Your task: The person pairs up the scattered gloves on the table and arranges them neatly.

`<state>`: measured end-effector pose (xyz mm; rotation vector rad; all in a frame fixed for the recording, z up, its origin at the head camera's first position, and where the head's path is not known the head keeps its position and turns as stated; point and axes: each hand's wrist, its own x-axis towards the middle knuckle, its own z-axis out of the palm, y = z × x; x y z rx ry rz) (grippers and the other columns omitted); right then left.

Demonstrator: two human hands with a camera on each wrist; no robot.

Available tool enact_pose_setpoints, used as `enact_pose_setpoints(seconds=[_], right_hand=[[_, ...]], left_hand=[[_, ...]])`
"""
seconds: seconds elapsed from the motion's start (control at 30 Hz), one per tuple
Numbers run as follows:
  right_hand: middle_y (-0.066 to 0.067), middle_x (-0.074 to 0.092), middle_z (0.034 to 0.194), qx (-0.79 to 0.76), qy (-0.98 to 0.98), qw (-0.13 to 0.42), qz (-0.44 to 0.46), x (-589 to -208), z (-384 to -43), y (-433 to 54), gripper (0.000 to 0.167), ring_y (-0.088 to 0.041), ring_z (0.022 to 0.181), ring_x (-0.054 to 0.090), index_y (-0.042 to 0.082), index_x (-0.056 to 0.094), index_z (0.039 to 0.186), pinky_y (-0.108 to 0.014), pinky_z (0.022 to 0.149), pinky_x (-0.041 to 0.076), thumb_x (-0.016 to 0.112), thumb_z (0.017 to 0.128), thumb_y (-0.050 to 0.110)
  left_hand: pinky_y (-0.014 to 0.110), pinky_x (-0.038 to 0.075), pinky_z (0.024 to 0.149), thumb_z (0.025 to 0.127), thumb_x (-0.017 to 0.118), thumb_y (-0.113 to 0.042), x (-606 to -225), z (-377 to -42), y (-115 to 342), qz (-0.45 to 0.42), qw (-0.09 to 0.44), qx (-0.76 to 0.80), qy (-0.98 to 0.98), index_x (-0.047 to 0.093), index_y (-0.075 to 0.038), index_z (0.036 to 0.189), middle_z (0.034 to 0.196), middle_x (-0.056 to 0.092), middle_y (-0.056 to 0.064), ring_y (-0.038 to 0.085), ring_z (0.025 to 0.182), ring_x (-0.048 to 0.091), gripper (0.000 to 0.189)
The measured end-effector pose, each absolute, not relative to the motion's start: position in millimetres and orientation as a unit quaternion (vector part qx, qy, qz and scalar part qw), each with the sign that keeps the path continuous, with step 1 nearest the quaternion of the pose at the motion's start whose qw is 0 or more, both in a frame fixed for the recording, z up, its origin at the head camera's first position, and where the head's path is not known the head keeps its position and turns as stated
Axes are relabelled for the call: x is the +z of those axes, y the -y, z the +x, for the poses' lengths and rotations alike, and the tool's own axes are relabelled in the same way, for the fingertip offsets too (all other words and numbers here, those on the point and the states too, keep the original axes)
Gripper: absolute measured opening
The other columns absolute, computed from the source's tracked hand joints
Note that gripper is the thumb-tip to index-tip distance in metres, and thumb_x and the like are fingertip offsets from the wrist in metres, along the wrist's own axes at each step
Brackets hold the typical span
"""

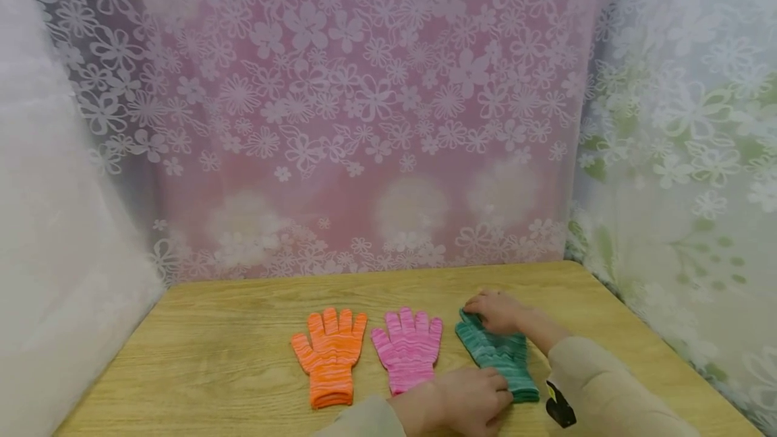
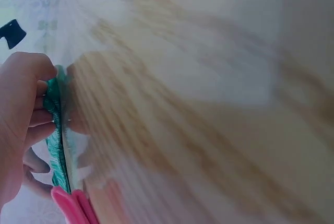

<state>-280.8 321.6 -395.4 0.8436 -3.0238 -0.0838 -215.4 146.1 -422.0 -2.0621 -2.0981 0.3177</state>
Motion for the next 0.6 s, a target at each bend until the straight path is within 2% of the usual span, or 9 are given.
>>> enact_pose_setpoints(seconds=[0.17,0.27,0.37,0.47,0.6], right_hand=[[-0.019,0.058,0.114,0.036,0.954,0.060,0.292,-391,-282,-333,0.033,-0.039,0.107,0.053,-0.002,0.062,0.111,-0.051,0.085,0.043,0.051,0.082,-0.011],[-0.019,0.060,0.109,0.074,0.955,0.082,0.277,-387,-280,-341,0.029,-0.038,0.102,0.055,-0.003,0.063,0.107,-0.047,0.081,0.046,0.049,0.083,-0.012],[-0.018,0.062,0.104,0.088,0.962,0.090,0.241,-384,-277,-350,0.025,-0.038,0.099,0.056,-0.004,0.064,0.104,-0.046,0.079,0.047,0.050,0.084,-0.010],[-0.017,0.063,0.101,0.096,0.972,0.092,0.193,-384,-274,-358,0.022,-0.037,0.097,0.058,-0.005,0.065,0.102,-0.045,0.078,0.048,0.052,0.085,-0.007],[-0.016,0.064,0.098,0.101,0.980,0.095,0.143,-389,-268,-367,0.020,-0.036,0.094,0.059,-0.004,0.067,0.100,-0.044,0.073,0.049,0.055,0.084,-0.005]], left_hand=[[0.012,0.040,0.072,0.092,0.051,-0.035,-412,-219,-149,-0.675,0.093,0.061,0.729,0.062,-0.022,0.101,0.086,0.054,-0.013,-0.001,0.079,0.051,0.020],[0.012,0.037,0.055,0.092,0.053,-0.033,-402,-226,-151,-0.642,0.138,0.017,0.754,0.063,-0.022,0.082,0.070,0.050,-0.013,-0.002,0.062,0.048,0.017],[0.012,0.028,0.045,0.090,0.057,-0.028,-393,-238,-150,-0.584,0.197,-0.031,0.787,0.058,-0.021,0.065,0.056,0.045,-0.012,-0.002,0.050,0.041,0.026],[0.015,0.026,0.044,0.087,0.060,-0.024,-388,-252,-148,-0.521,0.241,-0.052,0.817,0.055,-0.021,0.059,0.052,0.041,-0.011,0.000,0.047,0.037,0.029],[0.018,0.030,0.046,0.086,0.059,-0.021,-387,-271,-148,-0.463,0.256,-0.032,0.848,0.052,-0.021,0.057,0.051,0.040,-0.010,0.003,0.046,0.031,0.030]])
